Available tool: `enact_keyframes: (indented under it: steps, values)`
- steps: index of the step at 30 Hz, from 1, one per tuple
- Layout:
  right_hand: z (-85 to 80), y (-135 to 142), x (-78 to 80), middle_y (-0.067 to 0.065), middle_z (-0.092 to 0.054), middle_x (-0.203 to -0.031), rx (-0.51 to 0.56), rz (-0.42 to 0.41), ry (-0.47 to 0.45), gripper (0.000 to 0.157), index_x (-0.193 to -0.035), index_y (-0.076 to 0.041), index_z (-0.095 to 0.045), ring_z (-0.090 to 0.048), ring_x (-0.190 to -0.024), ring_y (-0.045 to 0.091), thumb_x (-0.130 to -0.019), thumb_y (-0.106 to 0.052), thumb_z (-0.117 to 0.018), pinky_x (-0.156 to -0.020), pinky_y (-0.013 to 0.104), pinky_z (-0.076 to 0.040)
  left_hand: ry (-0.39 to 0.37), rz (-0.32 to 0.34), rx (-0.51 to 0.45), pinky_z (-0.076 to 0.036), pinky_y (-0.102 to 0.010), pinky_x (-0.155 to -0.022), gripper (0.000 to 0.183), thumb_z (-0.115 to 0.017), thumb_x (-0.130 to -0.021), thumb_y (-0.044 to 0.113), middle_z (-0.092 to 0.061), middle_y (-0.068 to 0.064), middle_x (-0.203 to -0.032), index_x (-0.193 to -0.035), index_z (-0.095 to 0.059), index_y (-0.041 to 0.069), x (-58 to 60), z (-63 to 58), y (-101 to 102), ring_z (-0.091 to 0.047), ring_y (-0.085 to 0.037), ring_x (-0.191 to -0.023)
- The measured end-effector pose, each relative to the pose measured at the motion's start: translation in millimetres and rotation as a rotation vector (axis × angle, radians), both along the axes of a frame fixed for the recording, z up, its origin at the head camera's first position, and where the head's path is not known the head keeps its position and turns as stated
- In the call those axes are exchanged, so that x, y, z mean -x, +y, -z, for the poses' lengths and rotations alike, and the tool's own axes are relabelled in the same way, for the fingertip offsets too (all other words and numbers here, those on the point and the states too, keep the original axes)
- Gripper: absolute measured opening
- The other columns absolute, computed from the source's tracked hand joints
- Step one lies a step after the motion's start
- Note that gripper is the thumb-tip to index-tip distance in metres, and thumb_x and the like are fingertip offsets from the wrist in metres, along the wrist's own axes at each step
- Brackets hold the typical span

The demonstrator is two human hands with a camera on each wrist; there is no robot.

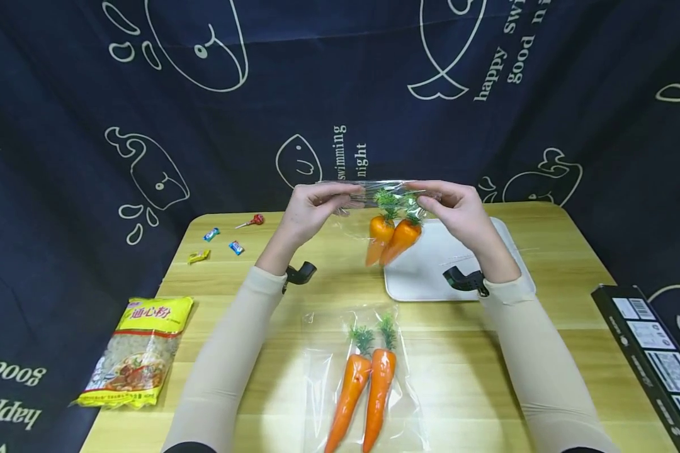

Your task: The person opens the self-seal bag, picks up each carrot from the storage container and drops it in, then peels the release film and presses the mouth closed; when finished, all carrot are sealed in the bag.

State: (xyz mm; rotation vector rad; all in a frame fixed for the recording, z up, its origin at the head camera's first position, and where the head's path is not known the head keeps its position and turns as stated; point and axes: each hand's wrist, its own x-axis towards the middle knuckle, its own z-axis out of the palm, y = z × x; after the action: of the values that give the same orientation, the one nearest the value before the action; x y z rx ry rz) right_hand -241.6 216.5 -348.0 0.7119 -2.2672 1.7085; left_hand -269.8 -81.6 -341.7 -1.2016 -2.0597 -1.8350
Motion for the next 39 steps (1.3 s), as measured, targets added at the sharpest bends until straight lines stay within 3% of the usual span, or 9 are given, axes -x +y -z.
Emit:
enact_keyframes:
  steps: [4, 10, 17, 20, 22, 25, 29, 34, 39]
  values:
    - [-2.7, 13.0, -4.1, -0.005, -0.071, -0.124, -0.023, -0.047, -0.012, 0.03, -0.126, -0.01, -0.069, -0.068, -0.105, 0.009, -0.096, -0.008, -0.065, -0.09, 0.017, -0.055, -0.069, 0.131, 0.1, -0.06, -0.049, -0.085, 0.033, -0.053, -0.099, -0.004, -0.065, -0.012, -0.134, -0.129, -0.066, 0.004, -2.8, -6.3, -7.9, -0.071, -0.025, -0.11]
    - [-6.1, 29.3, -17.6, -0.002, -0.073, -0.119, 0.061, -0.071, -0.031, 0.027, -0.121, -0.003, -0.071, -0.07, -0.094, 0.008, -0.095, -0.001, -0.064, -0.08, 0.018, -0.059, -0.154, 0.274, 0.205, -0.06, -0.044, -0.09, 0.04, -0.042, -0.104, -0.002, -0.057, -0.003, -0.145, -0.139, -0.058, 0.01, -16.4, -13.9, -14.9, -0.059, -0.026, -0.129]
    - [0.5, 41.4, -40.7, -0.005, -0.074, -0.116, 0.143, -0.145, -0.183, 0.028, -0.122, -0.004, -0.07, -0.068, -0.088, 0.006, -0.095, 0.001, -0.063, -0.071, 0.017, -0.058, -0.276, 0.352, 0.15, -0.059, -0.047, -0.091, 0.034, -0.043, -0.104, -0.001, -0.052, -0.01, -0.149, -0.134, -0.059, 0.0, -46.0, 3.7, -19.0, -0.056, -0.034, -0.131]
    - [11.7, 48.5, -51.0, -0.005, -0.074, -0.118, 0.188, -0.209, -0.266, 0.031, -0.124, -0.005, -0.07, -0.069, -0.09, 0.005, -0.096, 0.004, -0.059, -0.071, 0.017, -0.058, -0.363, 0.297, 0.113, -0.056, -0.047, -0.097, 0.025, -0.053, -0.102, 0.003, -0.054, -0.014, -0.147, -0.123, -0.065, -0.005, -55.9, 26.9, -28.8, -0.062, -0.035, -0.124]
    - [21.2, 56.4, -57.5, -0.005, -0.073, -0.12, 0.226, -0.238, -0.316, 0.033, -0.126, -0.005, -0.068, -0.068, -0.092, 0.005, -0.097, 0.006, -0.056, -0.072, 0.016, -0.057, -0.408, 0.201, 0.156, -0.055, -0.043, -0.099, 0.023, -0.059, -0.1, 0.01, -0.058, -0.012, -0.142, -0.119, -0.067, -0.002, -60.0, 47.3, -34.5, -0.066, -0.033, -0.118]
    - [35.5, 72.9, -68.0, -0.007, -0.071, -0.123, 0.238, -0.217, -0.347, 0.034, -0.128, -0.005, -0.067, -0.068, -0.097, 0.004, -0.099, 0.006, -0.053, -0.075, 0.017, -0.058, -0.414, 0.054, 0.408, -0.057, -0.036, -0.096, 0.034, -0.065, -0.098, 0.024, -0.064, -0.006, -0.134, -0.126, -0.064, 0.005, -65.8, 80.1, -36.0, -0.069, -0.024, -0.11]
    - [54.5, 94.3, -79.1, -0.007, -0.072, -0.121, 0.25, -0.155, -0.425, 0.034, -0.129, -0.006, -0.066, -0.065, -0.09, 0.004, -0.1, 0.004, -0.052, -0.074, 0.015, -0.057, -0.364, -0.016, 0.78, -0.057, -0.03, -0.087, 0.04, -0.07, -0.094, 0.03, -0.072, -0.001, -0.109, -0.127, -0.064, 0.009, -76.3, 111.1, -31.1, -0.067, -0.013, -0.096]
    - [81.4, 109.4, -79.4, -0.01, -0.071, -0.122, 0.15, -0.069, -0.49, 0.033, -0.132, -0.006, -0.063, -0.056, -0.073, 0.003, -0.1, -0.004, -0.056, -0.059, 0.012, -0.049, -0.37, -0.044, 0.835, -0.056, -0.028, -0.076, 0.015, -0.073, -0.09, 0.016, -0.073, 0.005, -0.089, -0.104, -0.076, 0.014, -75.0, 114.0, -31.2, -0.064, -0.01, -0.081]
    - [107.0, 113.1, -72.1, -0.01, -0.07, -0.123, 0.002, -0.024, -0.501, 0.038, -0.136, -0.001, -0.057, -0.057, -0.074, 0.003, -0.1, -0.013, -0.061, -0.054, 0.018, -0.051, -0.335, -0.09, 0.79, -0.055, -0.028, -0.078, 0.012, -0.071, -0.093, 0.019, -0.075, 0.004, -0.098, -0.102, -0.078, 0.017, -52.0, 102.3, -44.0, -0.065, -0.013, -0.087]
